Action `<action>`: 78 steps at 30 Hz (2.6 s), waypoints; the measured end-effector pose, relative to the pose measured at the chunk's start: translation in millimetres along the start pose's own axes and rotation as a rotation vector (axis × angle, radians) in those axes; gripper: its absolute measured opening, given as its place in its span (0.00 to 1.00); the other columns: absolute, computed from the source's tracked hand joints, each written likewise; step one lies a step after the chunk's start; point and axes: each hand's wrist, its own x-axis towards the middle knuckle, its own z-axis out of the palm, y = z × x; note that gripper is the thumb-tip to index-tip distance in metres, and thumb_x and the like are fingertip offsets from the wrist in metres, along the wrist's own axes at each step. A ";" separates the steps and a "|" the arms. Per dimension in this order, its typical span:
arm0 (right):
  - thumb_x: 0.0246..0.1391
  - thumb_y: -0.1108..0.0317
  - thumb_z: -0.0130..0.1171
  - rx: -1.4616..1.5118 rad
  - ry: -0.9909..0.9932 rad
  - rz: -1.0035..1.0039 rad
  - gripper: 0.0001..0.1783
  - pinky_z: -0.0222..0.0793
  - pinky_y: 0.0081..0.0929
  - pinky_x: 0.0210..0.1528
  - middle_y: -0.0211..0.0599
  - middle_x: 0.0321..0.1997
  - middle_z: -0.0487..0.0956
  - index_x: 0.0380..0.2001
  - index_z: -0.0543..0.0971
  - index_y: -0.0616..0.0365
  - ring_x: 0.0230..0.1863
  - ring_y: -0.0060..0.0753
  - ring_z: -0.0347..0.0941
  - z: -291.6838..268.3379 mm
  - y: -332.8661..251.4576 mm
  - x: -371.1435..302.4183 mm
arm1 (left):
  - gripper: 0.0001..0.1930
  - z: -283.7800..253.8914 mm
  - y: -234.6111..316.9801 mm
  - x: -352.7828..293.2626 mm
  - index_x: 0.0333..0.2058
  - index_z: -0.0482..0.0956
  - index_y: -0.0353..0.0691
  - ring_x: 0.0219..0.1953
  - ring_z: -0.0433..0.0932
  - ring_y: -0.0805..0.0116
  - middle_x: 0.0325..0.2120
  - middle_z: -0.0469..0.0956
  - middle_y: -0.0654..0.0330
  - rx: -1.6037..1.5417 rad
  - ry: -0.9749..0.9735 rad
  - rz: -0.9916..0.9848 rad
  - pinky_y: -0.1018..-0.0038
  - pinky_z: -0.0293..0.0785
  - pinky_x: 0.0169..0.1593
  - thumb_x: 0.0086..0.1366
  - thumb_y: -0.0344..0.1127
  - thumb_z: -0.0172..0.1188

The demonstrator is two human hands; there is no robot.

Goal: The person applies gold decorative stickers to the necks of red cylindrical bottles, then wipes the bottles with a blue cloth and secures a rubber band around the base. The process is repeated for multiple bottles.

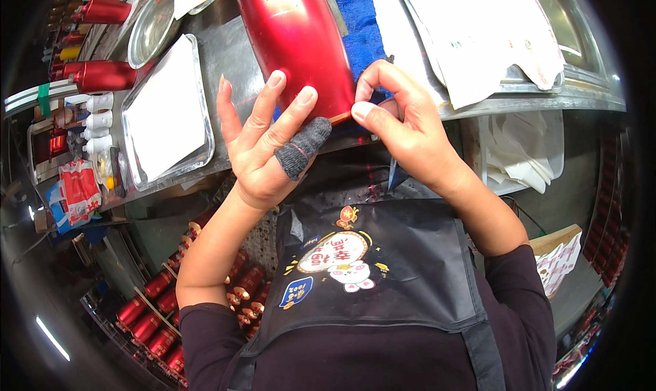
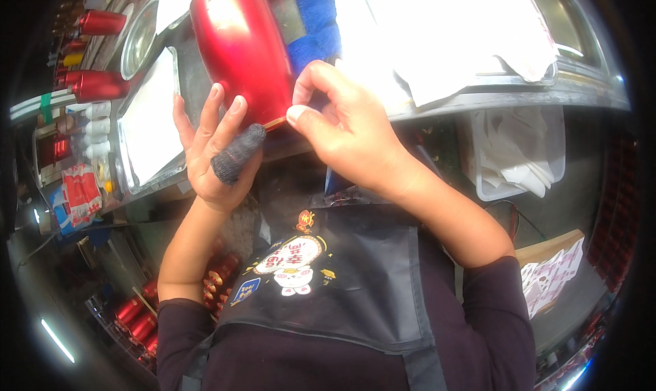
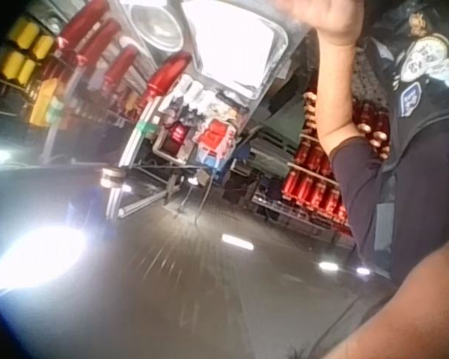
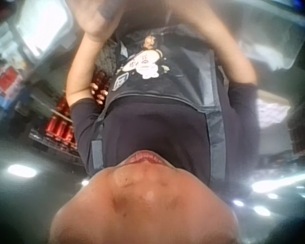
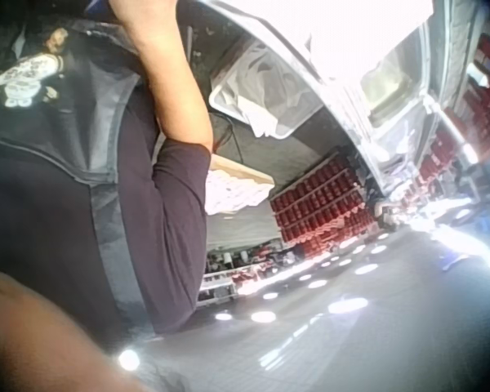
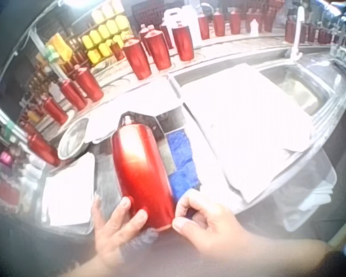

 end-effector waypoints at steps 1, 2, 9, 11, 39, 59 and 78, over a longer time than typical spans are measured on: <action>0.56 0.75 0.65 0.050 0.005 0.062 0.11 0.49 0.12 0.22 0.21 0.33 0.66 0.33 0.71 0.59 0.23 0.04 0.54 0.2 0.4 0.6 | 0.04 0.6 0.6 -0.4 0.34 0.85 0.52 0.61 0.77 0.50 0.53 0.83 0.64 -0.008 0.005 -0.015 0.36 0.47 0.71 0.58 0.36 0.69; 0.56 0.75 0.65 0.044 -0.002 0.013 0.11 0.48 0.12 0.22 0.20 0.34 0.66 0.33 0.71 0.58 0.22 0.04 0.54 0.4 0.9 1.3 | 0.04 1.2 1.1 -1.0 0.33 0.85 0.52 0.61 0.77 0.50 0.53 0.83 0.64 -0.016 0.008 -0.031 0.36 0.47 0.71 0.58 0.37 0.69; 0.57 0.70 0.68 -0.196 0.068 -0.109 0.13 0.45 0.11 0.21 0.20 0.34 0.66 0.33 0.70 0.57 0.21 0.03 0.51 8.9 0.5 -2.1 | 0.02 -1.2 -1.8 -3.4 0.33 0.85 0.55 0.62 0.76 0.50 0.53 0.83 0.63 -0.043 -0.016 -0.032 0.36 0.45 0.71 0.62 0.39 0.66; 0.57 0.70 0.68 -0.169 0.056 -0.095 0.13 0.46 0.11 0.21 0.20 0.35 0.66 0.33 0.70 0.57 0.21 0.03 0.51 7.6 0.3 -1.9 | 0.02 -1.7 -1.9 -2.7 0.34 0.85 0.54 0.62 0.76 0.51 0.54 0.83 0.63 -0.041 -0.017 -0.028 0.36 0.44 0.71 0.63 0.40 0.65; 0.65 0.78 0.51 0.163 0.071 -0.025 0.09 0.67 0.17 0.39 0.29 0.41 0.77 0.45 0.77 0.63 0.37 0.15 0.71 -5.3 25.4 -9.1 | 0.08 5.2 2.4 42.1 0.21 0.71 0.50 0.61 0.77 0.58 0.48 0.84 0.67 0.030 -0.035 0.247 0.35 0.46 0.73 0.52 0.38 0.62; 0.56 0.84 0.57 -0.268 0.113 -0.250 0.13 0.68 0.17 0.27 0.37 0.39 0.83 0.45 0.80 0.65 0.23 0.18 0.74 11.8 34.7 -36.5 | 0.35 36.6 8.2 5.0 0.60 0.71 0.32 0.68 0.67 0.42 0.58 0.76 0.48 -0.130 0.262 -0.217 0.34 0.55 0.68 0.56 0.38 0.72; 0.48 0.83 0.60 -0.665 0.119 -0.550 0.15 0.72 0.33 0.27 0.45 0.34 0.83 0.42 0.80 0.63 0.22 0.42 0.78 10.3 14.3 -32.2 | 0.35 35.8 10.2 -12.0 0.64 0.67 0.36 0.56 0.78 0.52 0.55 0.79 0.54 -0.309 0.232 -0.431 0.36 0.38 0.72 0.60 0.34 0.71</action>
